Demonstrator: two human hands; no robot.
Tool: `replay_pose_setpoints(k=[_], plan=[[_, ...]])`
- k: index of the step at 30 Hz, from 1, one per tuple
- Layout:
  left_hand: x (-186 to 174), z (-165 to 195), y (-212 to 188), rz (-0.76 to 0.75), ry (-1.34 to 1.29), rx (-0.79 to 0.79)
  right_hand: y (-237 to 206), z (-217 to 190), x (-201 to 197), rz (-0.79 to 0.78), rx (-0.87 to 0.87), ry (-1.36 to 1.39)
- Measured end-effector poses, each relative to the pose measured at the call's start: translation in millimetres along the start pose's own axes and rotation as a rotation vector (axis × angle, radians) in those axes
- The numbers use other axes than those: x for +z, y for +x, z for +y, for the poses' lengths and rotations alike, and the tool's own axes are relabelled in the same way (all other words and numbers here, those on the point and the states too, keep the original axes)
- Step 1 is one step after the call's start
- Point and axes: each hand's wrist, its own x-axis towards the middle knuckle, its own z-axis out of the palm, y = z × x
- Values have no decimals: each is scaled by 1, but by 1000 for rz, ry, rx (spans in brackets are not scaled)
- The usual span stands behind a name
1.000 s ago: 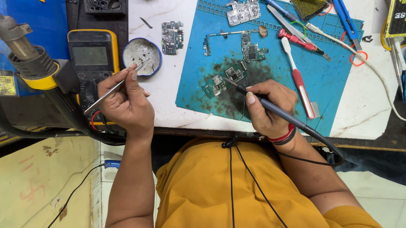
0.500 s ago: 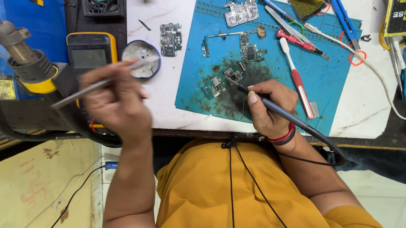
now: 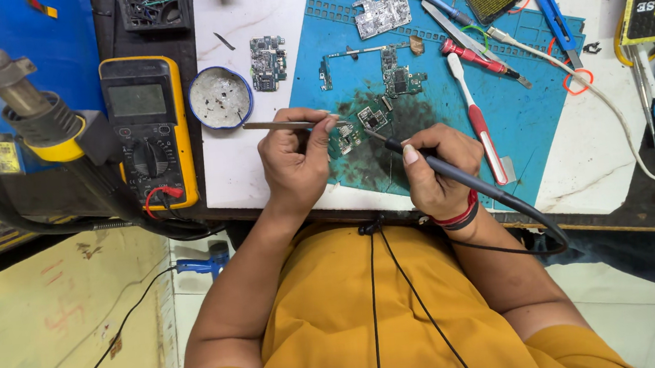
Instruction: The person solders a small circuit board on a repair bench, holding the board with a tool in one hand while applying a soldering iron and solder wire to the board's components. They occasionally reposition the board and dip the iron tip in a small container during the work.
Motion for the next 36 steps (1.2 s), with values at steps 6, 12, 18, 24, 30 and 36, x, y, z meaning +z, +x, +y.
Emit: replay_pose_setpoints(k=[6,12,18,24,30,36], plan=[[0,3,1,-3,120,50,1,0,1,3,-9,4],[-1,5,0,-10,173,63,1,0,1,1,-17,0],[-1,4,0,-25,154,84,3,0,1,-11,-29,5],[-1,1,0,-37,153,71,2,1,2,-13,-46,5],[-1,-1,-1,-38,148,81,1,3,1,-23,-36,10],[1,-1,-4,-41,138,66,-2,2,1,-20,-42,8]])
